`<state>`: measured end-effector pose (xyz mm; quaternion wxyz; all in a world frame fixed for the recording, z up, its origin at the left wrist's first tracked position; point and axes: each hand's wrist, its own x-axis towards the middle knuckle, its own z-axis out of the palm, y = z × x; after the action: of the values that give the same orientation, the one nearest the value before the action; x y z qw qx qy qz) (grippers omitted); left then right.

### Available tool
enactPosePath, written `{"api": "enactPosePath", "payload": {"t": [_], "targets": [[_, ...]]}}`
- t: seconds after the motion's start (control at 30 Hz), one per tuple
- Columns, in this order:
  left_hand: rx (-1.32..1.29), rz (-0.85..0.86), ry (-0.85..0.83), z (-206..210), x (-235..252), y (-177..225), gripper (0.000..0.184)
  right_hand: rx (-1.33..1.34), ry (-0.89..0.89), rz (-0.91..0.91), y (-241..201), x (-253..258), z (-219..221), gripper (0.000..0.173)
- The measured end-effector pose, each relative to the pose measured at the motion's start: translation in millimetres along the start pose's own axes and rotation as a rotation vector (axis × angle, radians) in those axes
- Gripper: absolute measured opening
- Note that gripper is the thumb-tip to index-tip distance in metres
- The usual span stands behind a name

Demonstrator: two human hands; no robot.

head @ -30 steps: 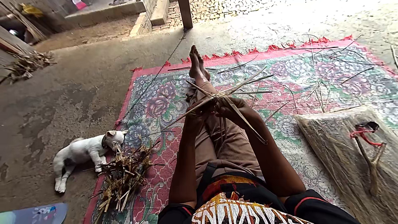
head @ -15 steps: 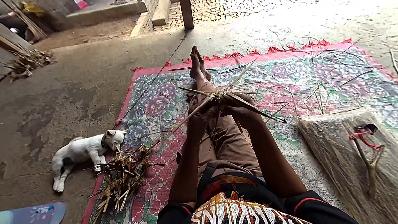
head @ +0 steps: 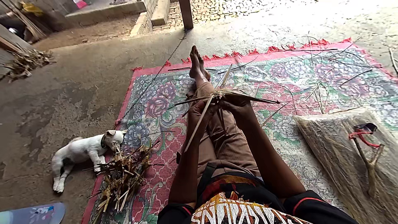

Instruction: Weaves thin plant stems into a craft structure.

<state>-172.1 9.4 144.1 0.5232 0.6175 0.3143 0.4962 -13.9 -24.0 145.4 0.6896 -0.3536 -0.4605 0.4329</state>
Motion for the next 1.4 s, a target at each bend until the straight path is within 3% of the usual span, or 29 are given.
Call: {"api": "enactPosePath", "payload": {"t": [0.3,0.53,0.67,0.9,0.97,1.1,1.27,1.4], "targets": [[0.004,-0.106,-0.042,-5.1,-2.7,3.1,0.006,0.025,-0.064,0.171,0.5,1.1,-0.6,0.013],[-0.099,-0.129,0.004,-2.0,-2.3,11.1,0.008,-0.326,-0.105,0.066,0.9,-1.7,-2.1,0.019],[-0.045,-0.088,-0.02,-7.0,-3.8,7.8,0.006,-0.159,-0.182,0.078,1.5,-0.3,-5.6,0.016],[0.032,-0.141,-0.143,-16.3,9.2,1.2,0.009,-0.342,-0.228,0.11,-9.5,3.7,-14.3,0.013],[0.05,-0.078,-0.164,-17.5,9.2,0.6,0.008,-0.285,-0.243,0.12,-12.5,3.3,-17.1,0.015],[0.105,0.09,-0.055,-14.6,13.0,-5.3,0.011,-0.212,-0.238,0.153,-12.1,4.8,-15.5,0.009],[-0.011,0.053,-0.029,-4.7,10.4,0.2,0.005,-0.186,-0.179,0.132,-2.1,3.6,-11.8,0.009],[-0.072,0.014,-0.059,-3.3,8.8,4.2,0.011,-0.248,-0.201,0.121,-0.6,5.5,-12.9,0.008]]}}
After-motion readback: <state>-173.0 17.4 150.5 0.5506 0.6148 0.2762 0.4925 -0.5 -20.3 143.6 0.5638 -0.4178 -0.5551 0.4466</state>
